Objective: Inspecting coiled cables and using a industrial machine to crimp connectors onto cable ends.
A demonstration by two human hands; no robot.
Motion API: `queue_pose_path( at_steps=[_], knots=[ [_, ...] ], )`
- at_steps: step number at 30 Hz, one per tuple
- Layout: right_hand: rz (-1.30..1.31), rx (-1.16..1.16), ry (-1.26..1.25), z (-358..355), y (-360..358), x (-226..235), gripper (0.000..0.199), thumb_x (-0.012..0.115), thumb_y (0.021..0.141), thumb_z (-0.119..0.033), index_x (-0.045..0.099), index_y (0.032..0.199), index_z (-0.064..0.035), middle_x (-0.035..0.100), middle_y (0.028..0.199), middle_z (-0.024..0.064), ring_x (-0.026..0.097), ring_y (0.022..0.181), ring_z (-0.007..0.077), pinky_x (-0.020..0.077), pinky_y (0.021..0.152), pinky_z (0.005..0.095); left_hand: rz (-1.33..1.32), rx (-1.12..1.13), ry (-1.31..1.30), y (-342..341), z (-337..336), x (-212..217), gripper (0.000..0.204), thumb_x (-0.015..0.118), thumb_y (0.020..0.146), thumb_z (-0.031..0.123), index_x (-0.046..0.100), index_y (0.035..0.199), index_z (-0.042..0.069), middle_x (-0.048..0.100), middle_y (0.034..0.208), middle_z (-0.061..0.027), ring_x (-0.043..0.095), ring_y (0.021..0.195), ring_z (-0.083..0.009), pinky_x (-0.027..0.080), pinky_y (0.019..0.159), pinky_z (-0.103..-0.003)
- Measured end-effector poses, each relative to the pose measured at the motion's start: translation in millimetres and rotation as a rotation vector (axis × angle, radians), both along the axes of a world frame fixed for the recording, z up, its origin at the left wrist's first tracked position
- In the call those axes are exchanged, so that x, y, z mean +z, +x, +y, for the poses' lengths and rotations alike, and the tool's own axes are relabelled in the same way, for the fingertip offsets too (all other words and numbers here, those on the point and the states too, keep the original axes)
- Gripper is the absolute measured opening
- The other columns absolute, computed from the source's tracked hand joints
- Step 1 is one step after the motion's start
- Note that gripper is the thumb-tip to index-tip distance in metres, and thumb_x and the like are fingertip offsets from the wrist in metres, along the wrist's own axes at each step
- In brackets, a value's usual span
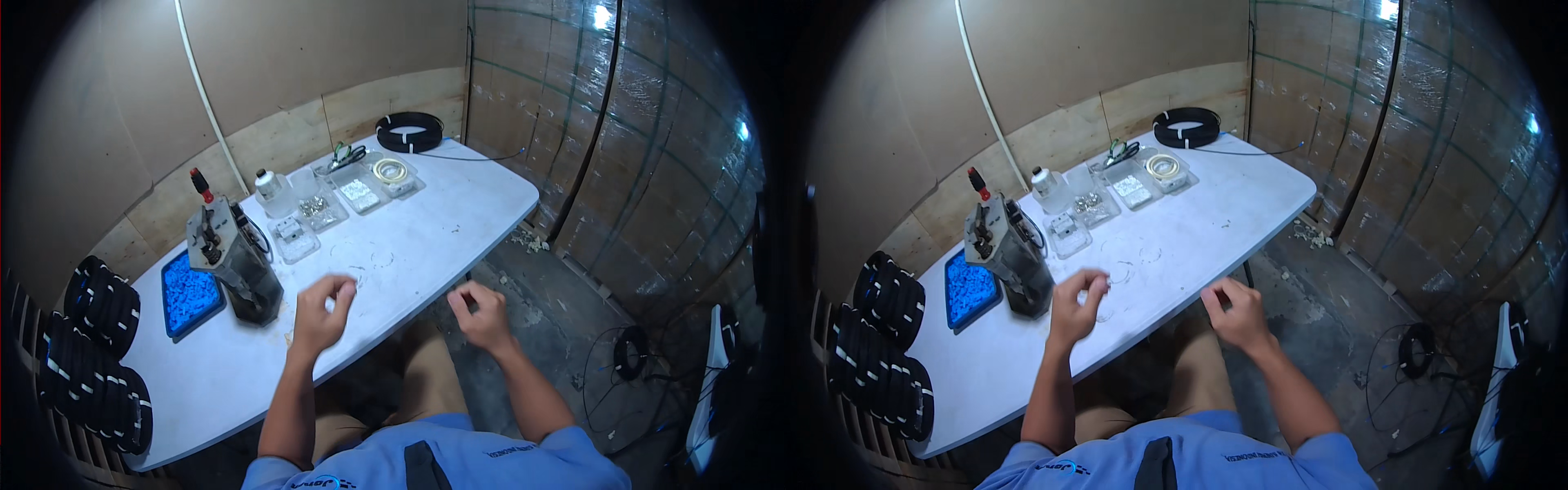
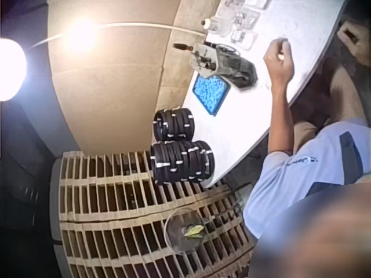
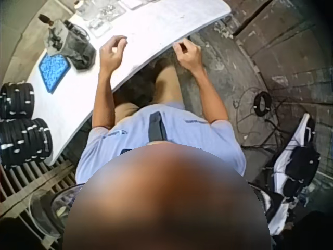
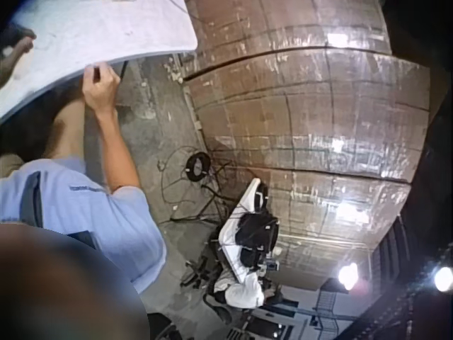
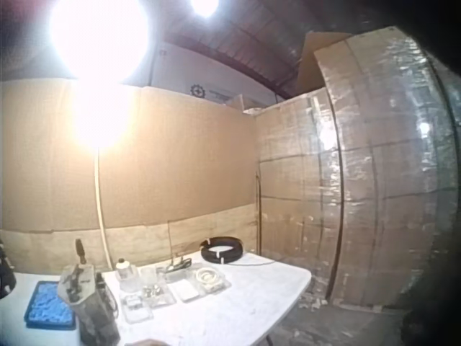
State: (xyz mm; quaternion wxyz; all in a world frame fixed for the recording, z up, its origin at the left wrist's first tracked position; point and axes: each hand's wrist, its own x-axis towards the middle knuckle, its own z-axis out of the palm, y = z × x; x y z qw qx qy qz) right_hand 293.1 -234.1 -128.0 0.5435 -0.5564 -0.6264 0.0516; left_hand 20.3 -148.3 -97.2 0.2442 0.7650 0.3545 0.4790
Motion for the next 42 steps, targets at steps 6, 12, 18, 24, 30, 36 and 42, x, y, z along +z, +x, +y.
queue_pose_path(
  at_steps=[6,12,18,24,30,36,42],
  knots=[
    [0.197,-0.014,-0.172,118.8,18.6,-48.4,0.022,0.071,0.091,-0.02,0.066,0.081,-0.0007,0.063,0.063,0.009,0.059,0.057,0.0151,0.0473,0.056,0.0321,-0.159,-0.1,-0.158,59.5,133.3,-0.7,0.025,0.065,0.094,0.021,0.071,0.097,-0.003,0.07,0.077,-0.0116,0.066,0.069,-0.0159,0.052,0.067,-0.03],
    [0.261,-0.098,-0.215,286.3,89.1,-39.0,0.023,0.071,0.09,-0.024,0.07,0.084,-0.0018,0.066,0.065,0.0059,0.059,0.059,0.0123,0.0483,0.059,0.0306,-0.007,-0.098,-0.182,137.1,326.3,9.6,0.032,0.066,0.093,0.03,0.072,0.1,0.0,0.072,0.082,-0.0117,0.067,0.074,-0.0199,0.051,0.07,-0.033],
    [0.178,-0.236,-0.265,449.9,148.5,-11.7,0.025,0.071,0.088,-0.027,0.073,0.088,-0.0023,0.072,0.073,0.01,0.07,0.068,0.0219,0.0541,0.067,0.0345,0.008,0.115,-0.337,206.2,488.0,-11.3,0.036,0.068,0.089,0.036,0.075,0.107,0.005,0.076,0.096,-0.0142,0.071,0.09,-0.0262,0.053,0.084,-0.036],
    [0.23,-0.375,-0.364,601.7,210.1,7.2,0.052,0.062,0.093,-0.04,0.061,0.124,0.0019,0.069,0.114,0.0204,0.063,0.115,0.0358,0.0478,0.1,0.0427,0.02,0.341,-0.509,247.4,608.3,-43.6,0.057,0.067,0.09,0.044,0.065,0.124,-0.001,0.069,0.117,-0.0228,0.07,0.101,-0.0332,0.052,0.093,-0.038],
    [0.176,-0.575,-0.621,693.2,263.5,-4.1,0.072,0.068,0.087,-0.049,0.057,0.128,0.0093,0.047,0.14,0.0319,0.048,0.131,0.0419,0.0434,0.108,0.0452,0.063,0.412,-0.906,304.6,645.0,-38.5,0.084,0.067,0.091,0.053,0.042,0.143,-0.009,0.064,0.106,-0.0134,0.065,0.087,-0.0231,0.06,0.073,-0.042],
    [0.106,-0.435,-0.81,706.1,264.6,-9.2,0.073,0.079,0.072,-0.036,0.058,0.125,0.01,0.057,0.131,0.0335,0.054,0.127,0.0413,0.0474,0.105,0.0429,-0.066,0.347,-1.016,293.6,678.4,-66.0,0.05,0.078,0.085,0.034,0.066,0.111,-0.007,0.064,0.096,-0.0083,0.059,0.075,-0.0177,0.054,0.07,-0.032],
    [0.141,-0.381,-0.76,698.4,283.6,-16.3,0.067,0.079,0.071,-0.032,0.06,0.123,0.0057,0.064,0.123,0.0285,0.061,0.117,0.0414,0.0492,0.102,0.0439,-0.386,0.311,-0.975,304.6,659.6,-59.0,0.029,0.078,0.081,0.011,0.071,0.105,-0.003,0.068,0.09,-0.0057,0.058,0.082,-0.017,0.045,0.082,-0.03]
  ],
)
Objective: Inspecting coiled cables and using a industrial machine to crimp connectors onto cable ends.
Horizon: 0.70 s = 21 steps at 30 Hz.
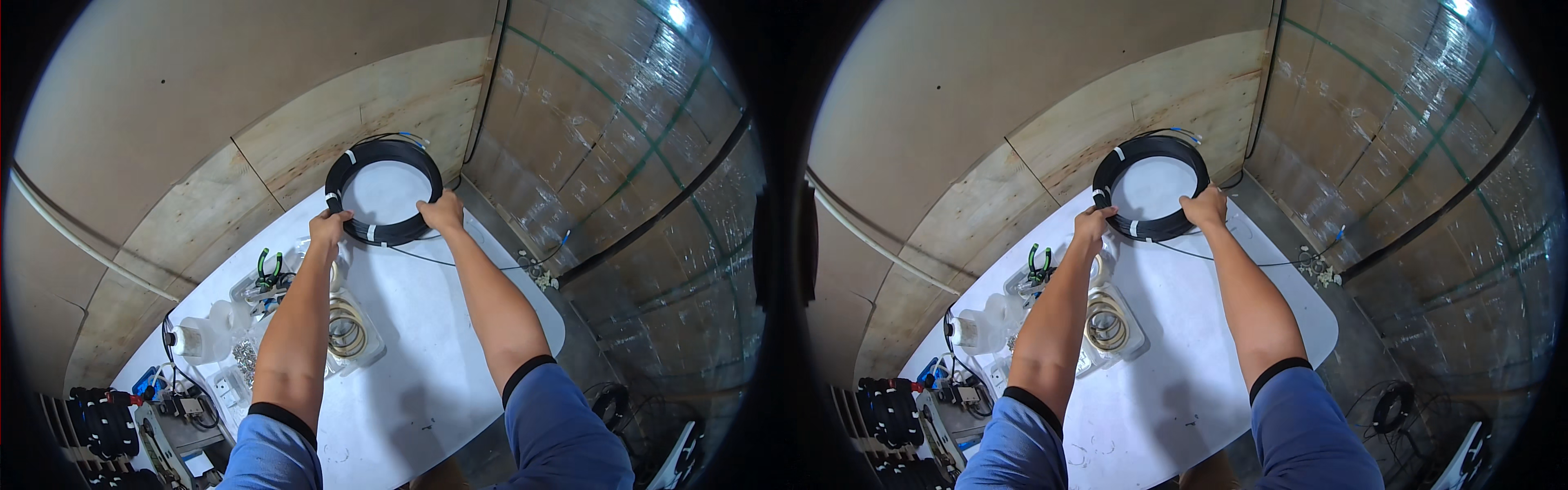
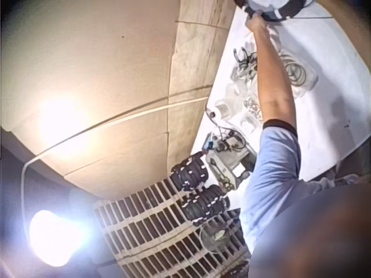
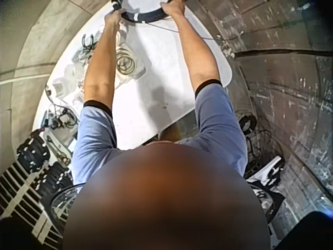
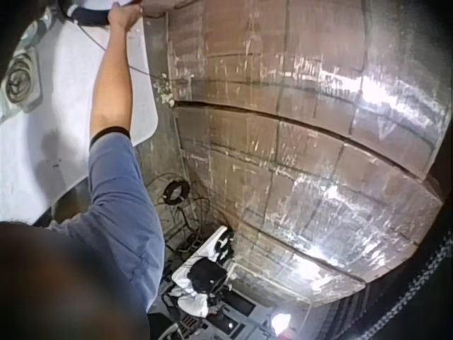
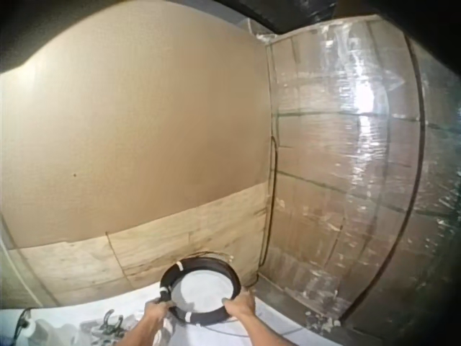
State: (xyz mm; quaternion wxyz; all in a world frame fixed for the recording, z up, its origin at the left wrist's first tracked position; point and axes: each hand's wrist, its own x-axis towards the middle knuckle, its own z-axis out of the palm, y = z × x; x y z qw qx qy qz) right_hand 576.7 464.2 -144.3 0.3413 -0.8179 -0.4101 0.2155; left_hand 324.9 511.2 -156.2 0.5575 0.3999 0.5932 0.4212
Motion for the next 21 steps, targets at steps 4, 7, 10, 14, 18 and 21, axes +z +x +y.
queue_pose_path(
  at_steps=[4,7,10,14,18,21],
  knots=[
    [0.129,0.01,0.129,-32.0,-28.2,17.3,0.064,0.079,0.069,-0.03,0.059,0.119,0.0044,0.065,0.116,0.0251,0.061,0.112,0.0409,0.0489,0.1,0.0453,-0.36,0.051,0.157,-21.7,-18.2,20.7,0.034,0.07,0.081,-0.011,0.066,0.114,-0.003,0.065,0.096,-0.0051,0.062,0.086,-0.0159,0.05,0.083,-0.03],
    [0.076,-0.048,0.37,-68.1,-21.7,24.2,0.064,0.077,0.069,-0.027,0.057,0.121,0.003,0.063,0.114,0.0233,0.059,0.111,0.0397,0.047,0.099,0.0458,-0.437,0.118,0.27,2.8,-73.3,94.8,0.039,0.069,0.08,-0.014,0.064,0.118,-0.004,0.064,0.102,-0.0074,0.065,0.093,-0.0176,0.054,0.087,-0.03],
    [0.257,-0.021,0.623,-102.9,-47.8,47.7,0.062,0.076,0.072,-0.016,0.052,0.126,0.0051,0.063,0.112,0.0198,0.065,0.096,0.0309,0.0527,0.087,0.0396,-0.518,0.121,0.301,-29.0,-111.2,125.3,0.05,0.067,0.083,-0.013,0.048,0.128,-0.003,0.065,0.106,-0.0136,0.069,0.1,-0.0251,0.056,0.087,-0.034],
    [0.339,0.072,0.711,-166.0,-75.5,106.3,0.064,0.075,0.074,-0.006,0.048,0.13,0.0069,0.061,0.111,0.0149,0.065,0.079,0.0178,0.056,0.072,0.0309,-0.517,0.139,0.191,-67.3,-169.2,183.8,0.036,0.072,0.091,0.009,0.049,0.118,0.004,0.058,0.08,-0.0042,0.063,0.068,-0.0185,0.053,0.064,-0.032],
    [0.366,0.163,0.66,-223.6,-108.1,143.5,0.068,0.079,0.073,-0.01,0.048,0.131,0.0052,0.061,0.111,0.0155,0.065,0.082,0.0201,0.0564,0.075,0.0326,-0.392,0.283,0.162,-94.0,-225.3,223.5,0.024,0.073,0.093,0.023,0.053,0.087,0.011,0.044,0.063,0.0032,0.044,0.049,-0.0092,0.04,0.047,-0.028],
    [0.178,0.313,0.529,-253.3,-128.2,169.9,0.076,0.086,0.071,-0.02,0.048,0.133,0.0031,0.059,0.117,0.0187,0.063,0.098,0.0272,0.0533,0.088,0.0382,-0.478,0.234,0.204,-137.2,-259.1,233.4,0.025,0.071,0.094,0.024,0.05,0.086,0.012,0.042,0.062,0.0035,0.041,0.048,-0.0093,0.038,0.046,-0.028]
  ],
)
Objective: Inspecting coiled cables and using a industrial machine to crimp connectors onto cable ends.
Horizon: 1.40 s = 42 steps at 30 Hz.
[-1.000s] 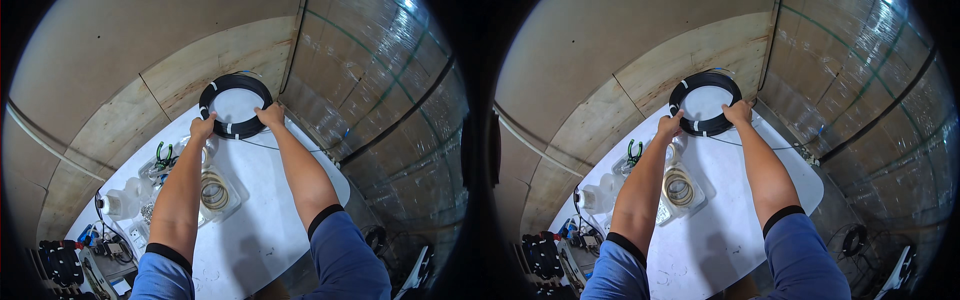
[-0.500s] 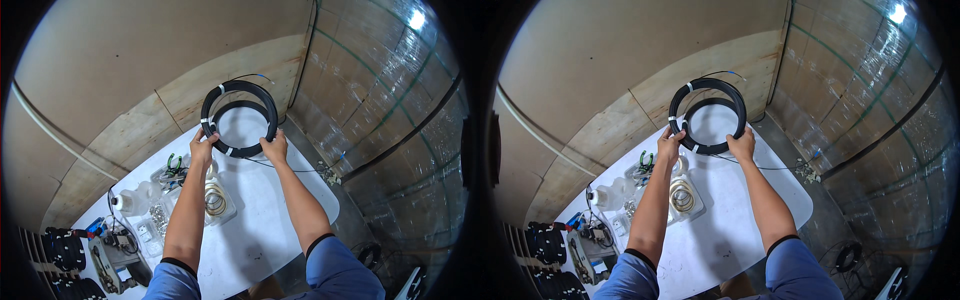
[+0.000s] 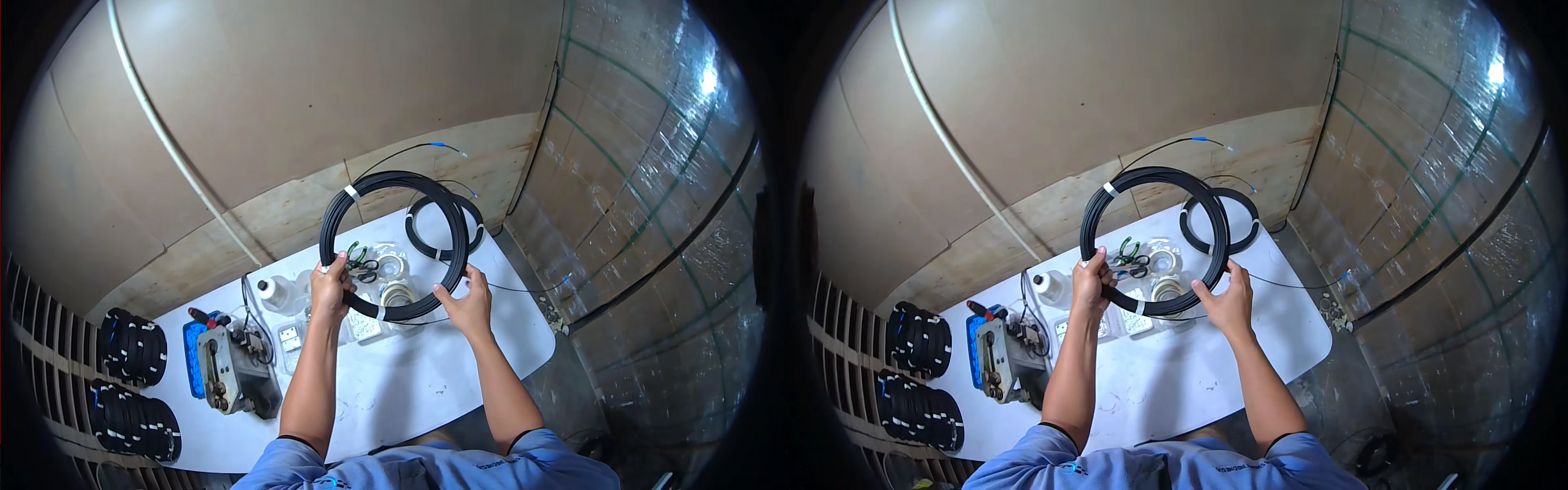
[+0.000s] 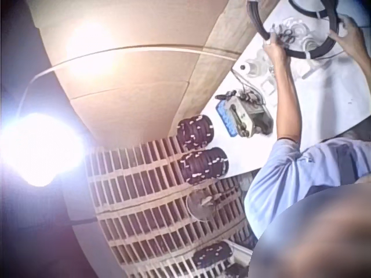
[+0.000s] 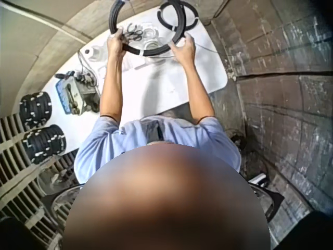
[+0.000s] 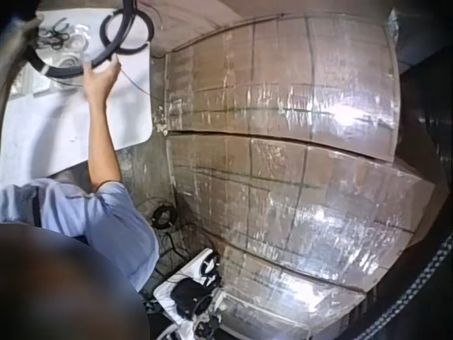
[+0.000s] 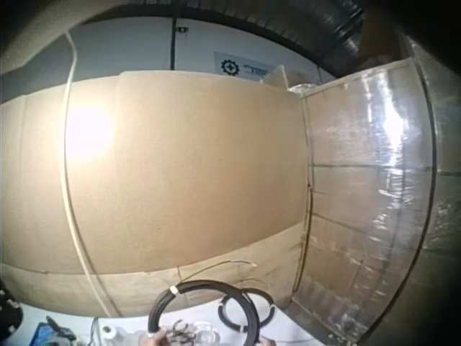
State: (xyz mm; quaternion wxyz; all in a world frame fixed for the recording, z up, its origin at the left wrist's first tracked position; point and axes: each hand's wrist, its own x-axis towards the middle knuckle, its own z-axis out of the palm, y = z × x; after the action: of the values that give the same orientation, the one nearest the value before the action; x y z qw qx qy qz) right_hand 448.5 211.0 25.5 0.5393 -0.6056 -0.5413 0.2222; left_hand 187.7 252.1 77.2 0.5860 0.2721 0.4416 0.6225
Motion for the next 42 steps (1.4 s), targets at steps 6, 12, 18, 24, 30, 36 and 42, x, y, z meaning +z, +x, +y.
queue_pose_path(
  at_steps=[6,12,18,24,30,36,42],
  knots=[
    [0.352,0.096,-0.001,-24.9,-39.0,43.4,0.111,0.089,0.076,-0.026,0.016,0.158,-0.0088,0.046,0.141,0.0213,0.045,0.133,0.029,0.0411,0.107,0.0445,-0.062,-0.007,0.042,-66.9,-53.8,26.2,0.031,0.069,0.095,0.03,0.045,0.081,0.017,0.037,0.06,0.0052,0.037,0.048,-0.0083,0.036,0.046,-0.027],
    [0.836,0.422,-0.084,-61.3,-121.8,89.9,0.039,0.069,0.091,-0.004,0.045,0.122,-0.008,0.062,0.096,0.0099,0.07,0.079,0.0228,0.0626,0.077,0.042,-0.107,-0.028,0.036,-132.1,-107.5,48.3,0.028,0.067,0.097,0.028,0.045,0.083,0.018,0.036,0.06,0.0064,0.036,0.048,-0.0068,0.037,0.047,-0.026],
    [0.868,0.343,-0.05,-92.5,-204.2,90.0,0.03,0.065,0.088,0.0,0.05,0.113,-0.0061,0.061,0.083,0.0069,0.065,0.067,0.0165,0.06,0.062,0.0343,-0.086,-0.003,0.049,-203.9,-152.1,53.2,0.025,0.067,0.097,0.027,0.047,0.086,0.017,0.036,0.061,0.0064,0.038,0.048,-0.0063,0.037,0.047,-0.026],
    [0.897,0.37,-0.058,-109.2,-253.6,83.3,0.029,0.059,0.085,0.003,0.051,0.112,-0.0058,0.052,0.074,0.0014,0.049,0.051,0.0097,0.0473,0.046,0.0295,-0.061,0.046,0.081,-252.5,-180.2,57.2,0.022,0.067,0.096,0.022,0.049,0.088,0.014,0.041,0.062,0.0047,0.041,0.049,-0.0073,0.041,0.048,-0.027],
    [0.928,0.425,-0.014,-120.2,-277.3,89.5,0.049,0.05,0.088,0.005,0.046,0.136,-0.0033,0.048,0.076,0.002,0.046,0.054,0.0103,0.0447,0.048,0.0285,0.136,0.043,0.148,-285.8,-190.0,57.4,0.02,0.072,0.093,0.021,0.059,0.094,0.006,0.055,0.068,-0.0004,0.06,0.059,-0.0133,0.052,0.058,-0.029],
    [0.833,0.579,-0.088,-107.2,-255.0,97.2,0.05,0.051,0.089,0.002,0.044,0.138,-0.0011,0.048,0.075,0.003,0.045,0.053,0.0104,0.0436,0.046,0.0277,0.307,-0.14,0.253,-303.1,-189.2,85.7,0.021,0.07,0.093,0.021,0.061,0.099,0.003,0.059,0.075,-0.0016,0.061,0.066,-0.0133,0.051,0.062,-0.029],
    [0.683,0.738,-0.112,-84.0,-208.7,124.3,0.024,0.06,0.085,0.002,0.05,0.106,-0.0051,0.051,0.073,0.0024,0.047,0.049,0.0097,0.0458,0.044,0.029,0.41,-0.11,0.271,-270.5,-184.1,95.2,0.022,0.07,0.092,0.016,0.062,0.106,0.0,0.063,0.083,-0.0043,0.063,0.069,-0.0143,0.054,0.067,-0.031]
  ],
)
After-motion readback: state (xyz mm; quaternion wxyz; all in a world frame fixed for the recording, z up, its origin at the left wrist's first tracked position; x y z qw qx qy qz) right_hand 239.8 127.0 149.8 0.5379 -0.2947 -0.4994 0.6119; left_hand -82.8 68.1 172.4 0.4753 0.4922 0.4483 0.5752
